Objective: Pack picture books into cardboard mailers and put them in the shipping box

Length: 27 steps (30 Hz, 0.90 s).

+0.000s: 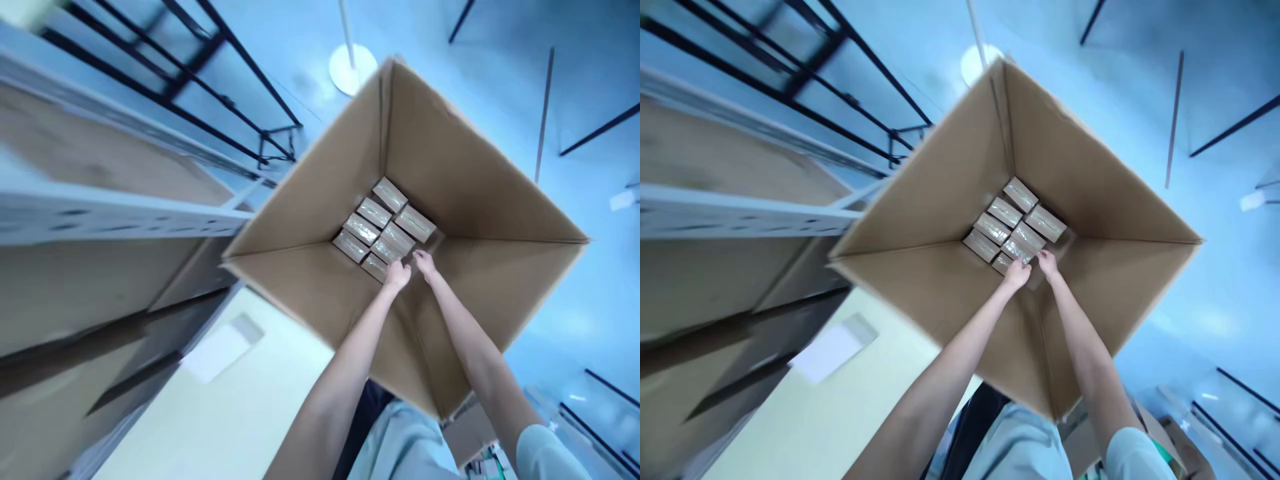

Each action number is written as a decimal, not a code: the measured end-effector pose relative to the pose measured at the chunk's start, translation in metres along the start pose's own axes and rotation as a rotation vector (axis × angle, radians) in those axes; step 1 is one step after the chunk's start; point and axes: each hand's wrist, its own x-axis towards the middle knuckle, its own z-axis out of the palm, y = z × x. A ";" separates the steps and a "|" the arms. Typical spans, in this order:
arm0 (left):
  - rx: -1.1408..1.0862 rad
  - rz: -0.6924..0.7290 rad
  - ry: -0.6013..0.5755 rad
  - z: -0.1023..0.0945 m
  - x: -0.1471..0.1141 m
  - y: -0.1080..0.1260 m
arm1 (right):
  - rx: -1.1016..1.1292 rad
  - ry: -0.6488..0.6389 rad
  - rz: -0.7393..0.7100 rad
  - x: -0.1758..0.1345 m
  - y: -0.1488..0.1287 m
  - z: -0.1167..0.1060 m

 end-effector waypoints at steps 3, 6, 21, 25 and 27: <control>-0.071 0.135 0.075 -0.034 -0.102 0.021 | -0.024 -0.087 -0.075 -0.082 -0.067 -0.014; -0.256 0.372 0.167 -0.073 -0.211 0.006 | -0.015 -0.212 -0.295 -0.189 -0.121 -0.029; -0.837 0.383 1.414 -0.076 -0.674 -0.355 | -0.322 -0.992 -0.830 -0.648 -0.095 0.043; -0.966 0.286 1.599 -0.034 -0.740 -0.418 | -0.433 -1.184 -0.887 -0.725 -0.068 0.081; -1.010 0.246 1.683 -0.015 -0.769 -0.443 | -0.488 -1.289 -0.907 -0.764 -0.055 0.099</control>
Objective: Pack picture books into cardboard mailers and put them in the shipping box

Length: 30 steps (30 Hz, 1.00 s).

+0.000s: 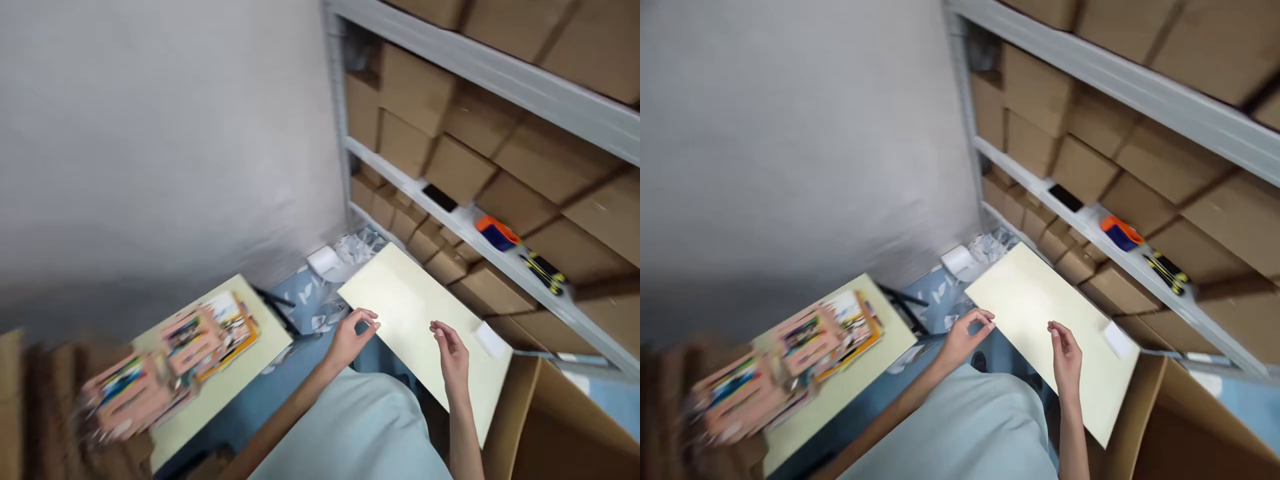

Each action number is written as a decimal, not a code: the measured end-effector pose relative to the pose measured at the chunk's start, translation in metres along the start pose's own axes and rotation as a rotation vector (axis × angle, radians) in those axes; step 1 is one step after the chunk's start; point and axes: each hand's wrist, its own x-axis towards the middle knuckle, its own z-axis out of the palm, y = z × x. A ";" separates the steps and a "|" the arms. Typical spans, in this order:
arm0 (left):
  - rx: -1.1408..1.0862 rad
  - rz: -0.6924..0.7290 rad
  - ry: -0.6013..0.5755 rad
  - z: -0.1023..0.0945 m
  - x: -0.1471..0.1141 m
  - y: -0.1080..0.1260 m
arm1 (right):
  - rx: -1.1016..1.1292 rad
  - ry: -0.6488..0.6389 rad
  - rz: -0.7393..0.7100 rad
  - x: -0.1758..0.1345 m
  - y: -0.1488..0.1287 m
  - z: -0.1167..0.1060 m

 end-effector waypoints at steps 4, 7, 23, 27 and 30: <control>-0.025 0.008 0.215 -0.072 -0.011 0.000 | -0.042 -0.249 -0.060 0.018 -0.041 0.074; -0.028 -0.005 0.409 -0.108 -0.031 0.002 | -0.073 -0.453 -0.099 0.026 -0.065 0.123; -0.041 -0.240 1.372 -0.138 -0.166 -0.015 | -0.078 -1.395 -0.130 -0.018 -0.071 0.312; -0.059 -0.217 1.376 -0.179 -0.165 -0.027 | -0.070 -1.471 -0.147 -0.052 -0.074 0.346; -0.060 -0.209 1.332 -0.219 -0.166 -0.037 | -0.083 -1.467 -0.179 -0.076 -0.077 0.378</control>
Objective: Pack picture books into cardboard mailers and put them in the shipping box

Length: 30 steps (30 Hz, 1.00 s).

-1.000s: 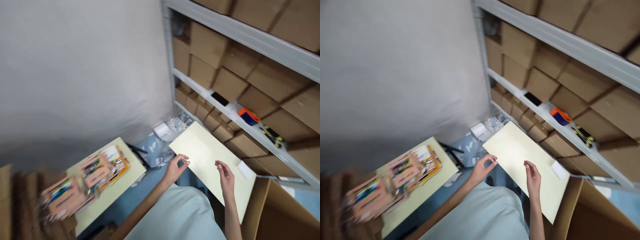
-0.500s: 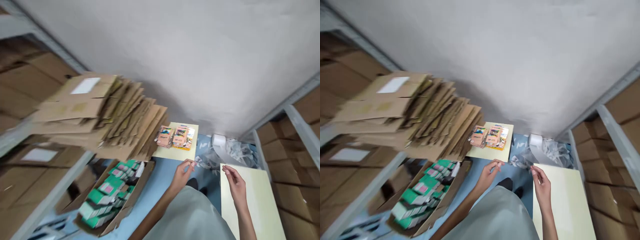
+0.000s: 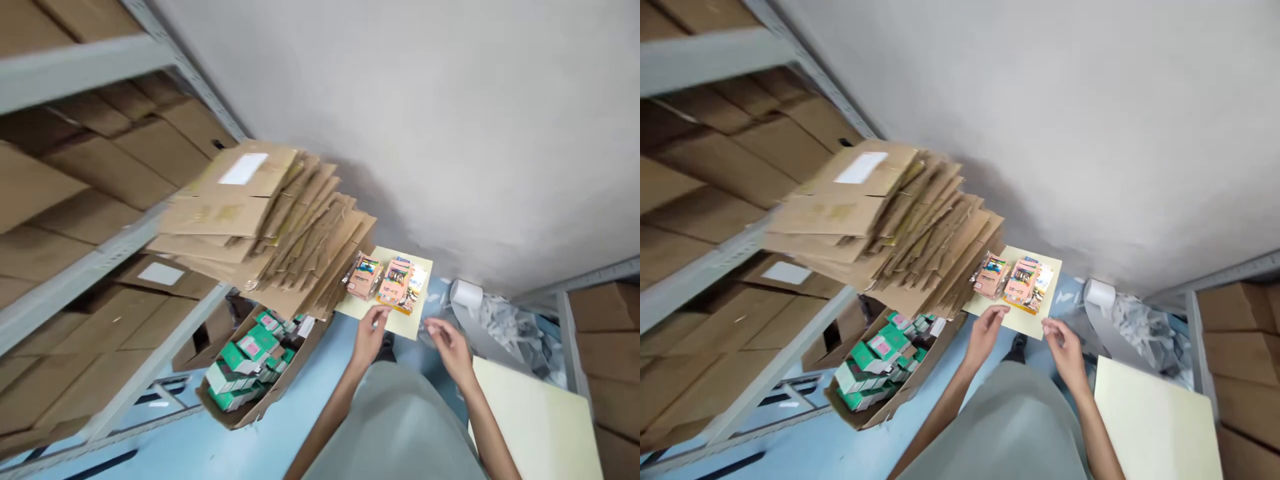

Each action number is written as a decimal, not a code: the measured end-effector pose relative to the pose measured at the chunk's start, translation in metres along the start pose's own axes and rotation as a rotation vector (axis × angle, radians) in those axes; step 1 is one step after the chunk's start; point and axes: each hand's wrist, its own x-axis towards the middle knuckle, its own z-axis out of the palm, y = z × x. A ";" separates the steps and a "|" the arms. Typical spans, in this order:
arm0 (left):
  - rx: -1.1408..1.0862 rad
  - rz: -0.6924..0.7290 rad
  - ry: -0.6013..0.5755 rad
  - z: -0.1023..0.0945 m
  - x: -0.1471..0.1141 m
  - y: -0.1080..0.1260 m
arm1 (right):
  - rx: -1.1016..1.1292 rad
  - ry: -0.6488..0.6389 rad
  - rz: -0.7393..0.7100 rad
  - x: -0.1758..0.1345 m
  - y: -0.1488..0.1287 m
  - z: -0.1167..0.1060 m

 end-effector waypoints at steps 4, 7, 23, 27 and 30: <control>0.005 -0.018 -0.054 -0.010 0.056 -0.029 | -0.068 0.009 -0.007 0.048 0.008 0.026; 0.042 -0.096 -0.124 -0.015 0.096 -0.070 | -0.135 0.002 0.023 0.080 0.021 0.040; 0.430 -0.189 -0.473 -0.013 0.176 -0.160 | -0.744 -0.055 0.557 0.149 0.063 0.114; 0.401 -0.167 -0.455 -0.012 0.171 -0.152 | -0.693 0.031 0.537 0.141 0.062 0.122; 0.334 -0.157 -0.404 -0.014 0.167 -0.143 | -0.614 0.061 0.500 0.132 0.059 0.117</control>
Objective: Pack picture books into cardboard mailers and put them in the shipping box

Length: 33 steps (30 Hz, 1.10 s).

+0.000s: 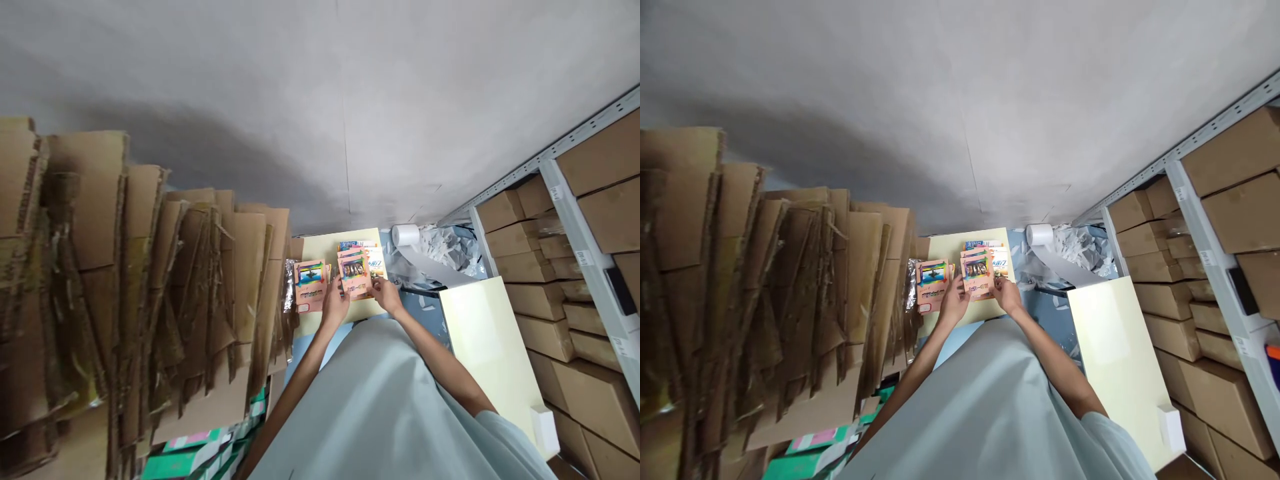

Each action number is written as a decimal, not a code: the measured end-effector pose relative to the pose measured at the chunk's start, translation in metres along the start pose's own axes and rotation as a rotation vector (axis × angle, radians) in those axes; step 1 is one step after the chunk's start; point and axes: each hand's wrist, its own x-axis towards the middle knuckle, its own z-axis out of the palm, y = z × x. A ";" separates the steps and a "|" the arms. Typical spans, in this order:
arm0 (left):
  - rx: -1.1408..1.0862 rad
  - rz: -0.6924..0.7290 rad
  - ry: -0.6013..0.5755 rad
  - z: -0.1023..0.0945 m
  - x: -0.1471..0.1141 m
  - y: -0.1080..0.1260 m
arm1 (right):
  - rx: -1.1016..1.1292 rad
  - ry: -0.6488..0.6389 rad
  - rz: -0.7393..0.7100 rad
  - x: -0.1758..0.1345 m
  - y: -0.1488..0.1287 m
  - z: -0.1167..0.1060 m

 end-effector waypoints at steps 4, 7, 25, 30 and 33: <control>-0.081 0.065 -0.033 0.001 -0.010 0.015 | 0.295 0.091 -0.127 -0.020 0.016 -0.014; -0.091 0.111 -0.190 0.015 -0.021 0.033 | 0.552 0.245 -0.162 -0.049 0.034 -0.029; 0.381 0.986 -1.364 0.259 -0.165 0.225 | 0.692 1.010 0.166 -0.320 0.249 -0.106; 0.352 0.694 -1.375 0.323 -0.234 0.208 | 0.859 1.194 0.213 -0.354 0.339 -0.113; 0.212 0.367 -1.283 0.358 -0.266 0.201 | 0.960 1.292 0.321 -0.373 0.390 -0.110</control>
